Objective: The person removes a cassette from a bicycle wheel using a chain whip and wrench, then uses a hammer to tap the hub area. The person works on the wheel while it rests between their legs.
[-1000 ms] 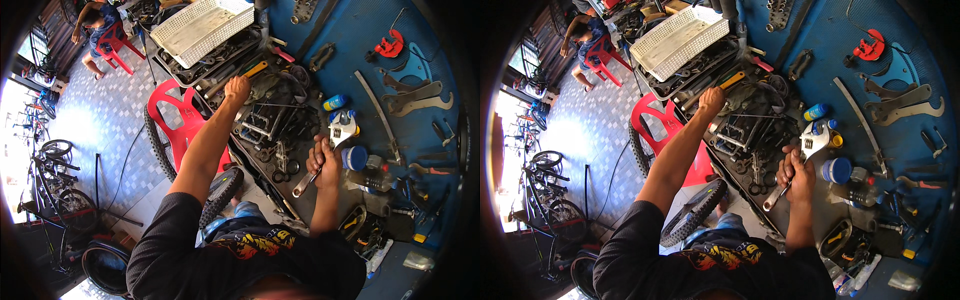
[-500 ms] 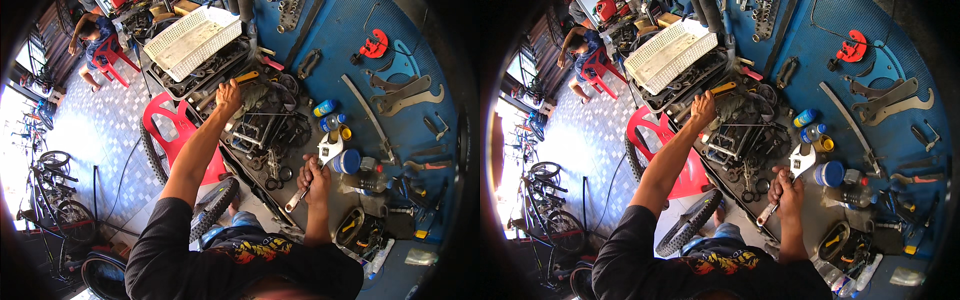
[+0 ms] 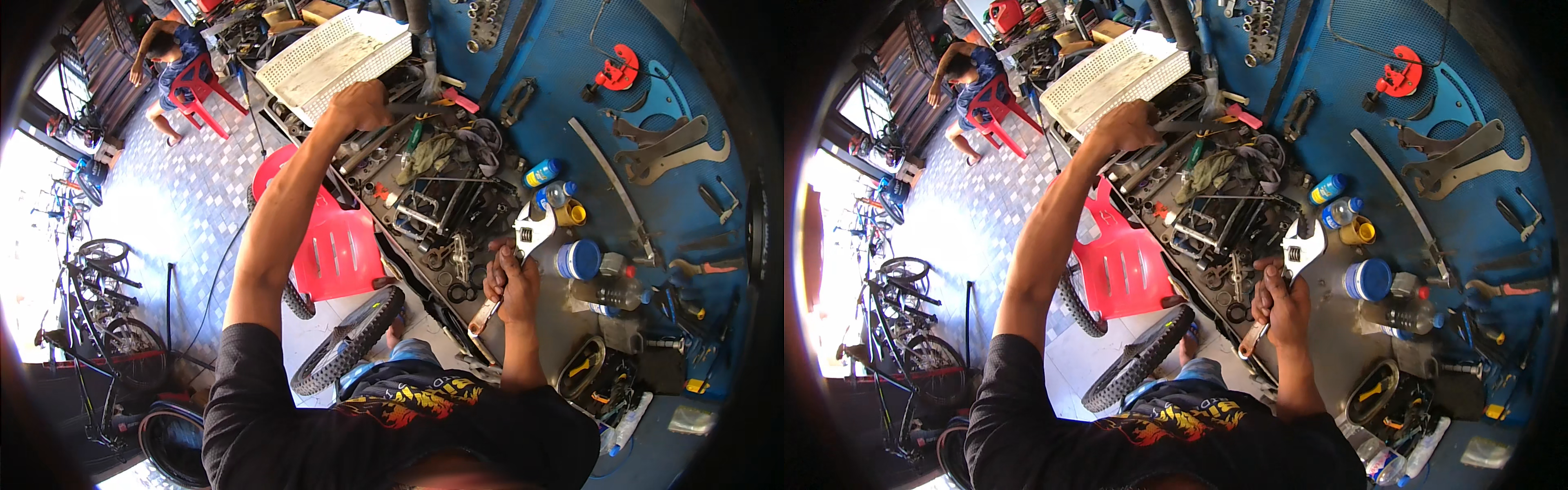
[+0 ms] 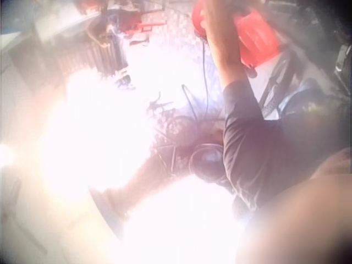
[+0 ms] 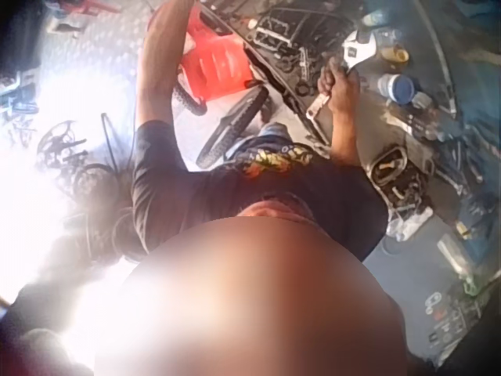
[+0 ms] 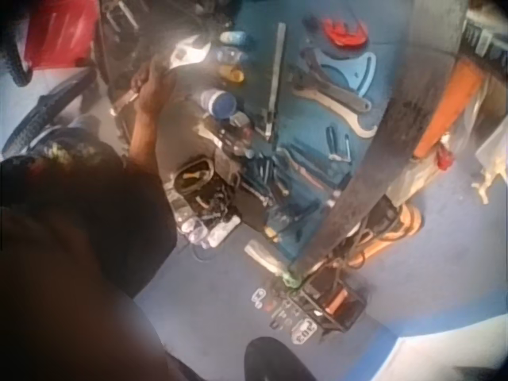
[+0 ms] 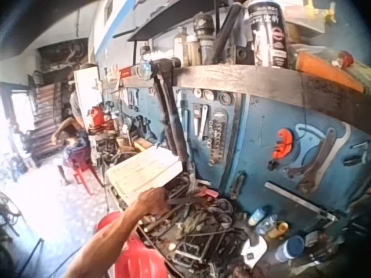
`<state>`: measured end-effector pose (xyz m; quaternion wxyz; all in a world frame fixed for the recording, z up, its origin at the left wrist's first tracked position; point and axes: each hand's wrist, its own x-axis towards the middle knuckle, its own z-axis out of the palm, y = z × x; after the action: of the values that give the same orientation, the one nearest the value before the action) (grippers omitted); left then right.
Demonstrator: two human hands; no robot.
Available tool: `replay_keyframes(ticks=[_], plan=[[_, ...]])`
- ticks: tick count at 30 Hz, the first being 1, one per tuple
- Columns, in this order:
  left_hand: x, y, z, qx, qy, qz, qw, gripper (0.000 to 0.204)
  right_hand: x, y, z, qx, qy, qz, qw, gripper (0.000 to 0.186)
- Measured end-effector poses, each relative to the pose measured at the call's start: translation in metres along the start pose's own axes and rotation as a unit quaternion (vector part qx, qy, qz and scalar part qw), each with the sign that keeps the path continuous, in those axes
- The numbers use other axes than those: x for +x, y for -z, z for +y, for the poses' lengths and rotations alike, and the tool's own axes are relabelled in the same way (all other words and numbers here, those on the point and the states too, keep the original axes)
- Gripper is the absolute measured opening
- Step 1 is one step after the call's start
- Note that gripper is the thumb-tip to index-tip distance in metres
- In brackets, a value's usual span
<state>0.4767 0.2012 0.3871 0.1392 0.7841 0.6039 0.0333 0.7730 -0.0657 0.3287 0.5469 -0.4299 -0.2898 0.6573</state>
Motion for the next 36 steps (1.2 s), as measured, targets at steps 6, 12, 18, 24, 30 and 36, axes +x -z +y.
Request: replay_keyframes(ticks=[6,12,18,24,30,36], plan=[[-0.075,0.018,-0.029,-0.187,-0.008,0.127,0.974,0.051,0.004,-0.029,0.001,-0.063,-0.019,-0.03,0.997,0.024],[-0.195,-0.038,-0.044,-0.403,0.007,0.217,0.889,0.023,0.051,-0.083,0.063,-0.368,0.137,-0.098,0.914,0.03],[-0.33,-0.117,-0.035,-0.454,0.188,0.3,0.818,0.025,0.147,-0.123,0.133,-0.595,0.132,-0.046,0.791,0.03],[-0.441,-0.153,-0.037,-0.505,0.26,0.336,0.751,0.013,0.211,-0.141,0.165,-0.694,0.067,-0.053,0.714,0.035],[-0.502,-0.183,-0.045,-0.483,0.357,0.27,0.753,0.023,0.242,-0.138,0.184,-0.729,0.056,-0.038,0.681,0.038],[-0.552,-0.219,-0.057,-0.51,0.367,0.262,0.732,0.013,0.196,-0.134,0.155,-0.52,0.058,-0.094,0.847,0.024]])
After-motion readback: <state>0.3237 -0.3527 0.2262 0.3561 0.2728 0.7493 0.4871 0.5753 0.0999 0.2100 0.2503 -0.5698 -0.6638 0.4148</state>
